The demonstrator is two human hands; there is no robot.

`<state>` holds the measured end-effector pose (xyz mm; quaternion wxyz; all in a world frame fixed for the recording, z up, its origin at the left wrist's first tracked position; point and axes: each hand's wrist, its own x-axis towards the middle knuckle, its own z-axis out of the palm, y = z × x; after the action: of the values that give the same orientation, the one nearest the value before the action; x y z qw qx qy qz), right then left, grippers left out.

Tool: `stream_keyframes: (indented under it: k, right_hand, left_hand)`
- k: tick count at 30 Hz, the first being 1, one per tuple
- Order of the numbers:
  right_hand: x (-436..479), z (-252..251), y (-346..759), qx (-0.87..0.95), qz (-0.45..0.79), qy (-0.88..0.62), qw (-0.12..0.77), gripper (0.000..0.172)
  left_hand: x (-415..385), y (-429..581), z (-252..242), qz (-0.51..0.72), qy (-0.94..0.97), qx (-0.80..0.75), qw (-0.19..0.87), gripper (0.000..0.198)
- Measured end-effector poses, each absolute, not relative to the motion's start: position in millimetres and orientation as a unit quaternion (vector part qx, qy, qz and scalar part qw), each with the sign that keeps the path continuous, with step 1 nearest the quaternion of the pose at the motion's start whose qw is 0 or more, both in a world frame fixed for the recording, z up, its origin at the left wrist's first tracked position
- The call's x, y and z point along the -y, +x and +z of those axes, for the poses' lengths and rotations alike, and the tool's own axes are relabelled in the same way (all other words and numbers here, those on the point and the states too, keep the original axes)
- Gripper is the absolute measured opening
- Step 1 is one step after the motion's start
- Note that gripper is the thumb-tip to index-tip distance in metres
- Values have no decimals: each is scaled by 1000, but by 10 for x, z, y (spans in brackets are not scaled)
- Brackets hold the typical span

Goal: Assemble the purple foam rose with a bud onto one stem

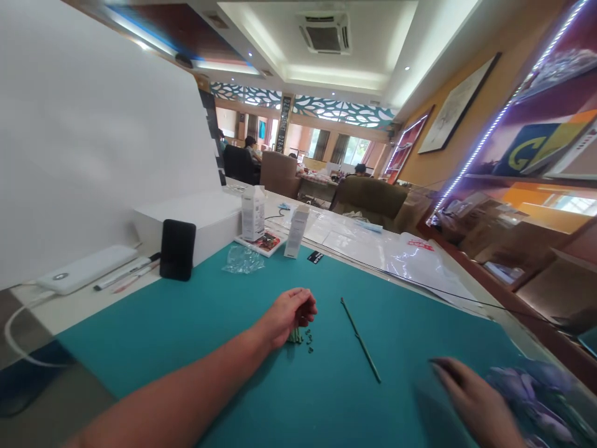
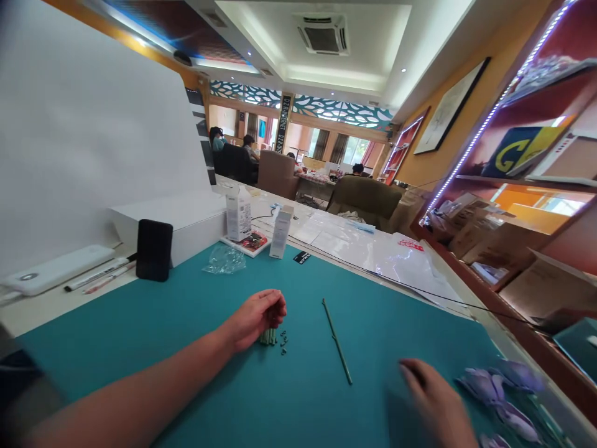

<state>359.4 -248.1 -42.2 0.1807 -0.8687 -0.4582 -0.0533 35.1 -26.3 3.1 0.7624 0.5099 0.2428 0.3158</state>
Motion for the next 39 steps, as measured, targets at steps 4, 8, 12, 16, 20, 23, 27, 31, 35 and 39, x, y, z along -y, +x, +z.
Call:
stream_keyframes:
  k: [4, 8, 12, 16, 20, 23, 27, 31, 35, 39]
  right_hand:
    - [1804, -399, 2745, 495, 84, -854, 135, 29]
    - [1586, -496, 2506, 489, 50, -869, 61, 21]
    - [1513, -545, 2481, 481, 70, -874, 25, 26]
    - [1463, -572, 2331, 494, 51, -867, 32, 29]
    - [1417, -574, 2127, 513, 55, -856, 42, 29]
    - [1350, -533, 2002, 527, 54, -847, 40, 28]
    - [1220, -459, 1897, 528, 58, -847, 18, 28]
    - [1106, -425, 1868, 524, 79, -848, 15, 28]
    - [1066, -440, 1883, 518, 86, -851, 30, 26]
    - [1078, -459, 1880, 508, 90, -855, 47, 22]
  left_hand:
    - [178, 247, 76, 333, 567, -252, 710, 30]
    - [34, 27, 22, 313, 671, -272, 615, 31]
    - [-36, -227, -138, 243, 782, -261, 510, 43]
    - [-27, -326, -337, 161, 848, -218, 455, 79]
    - [-29, -236, -491, 101, 912, -186, 351, 96]
    - [-28, -111, -567, 91, 937, -167, 294, 98]
    - [27, 68, -627, 93, 942, -152, 285, 100]
    - [116, 235, -638, 108, 932, -167, 304, 98]
    - [176, 366, -642, 128, 913, -189, 339, 94]
    - [216, 443, -664, 144, 900, -190, 364, 88]
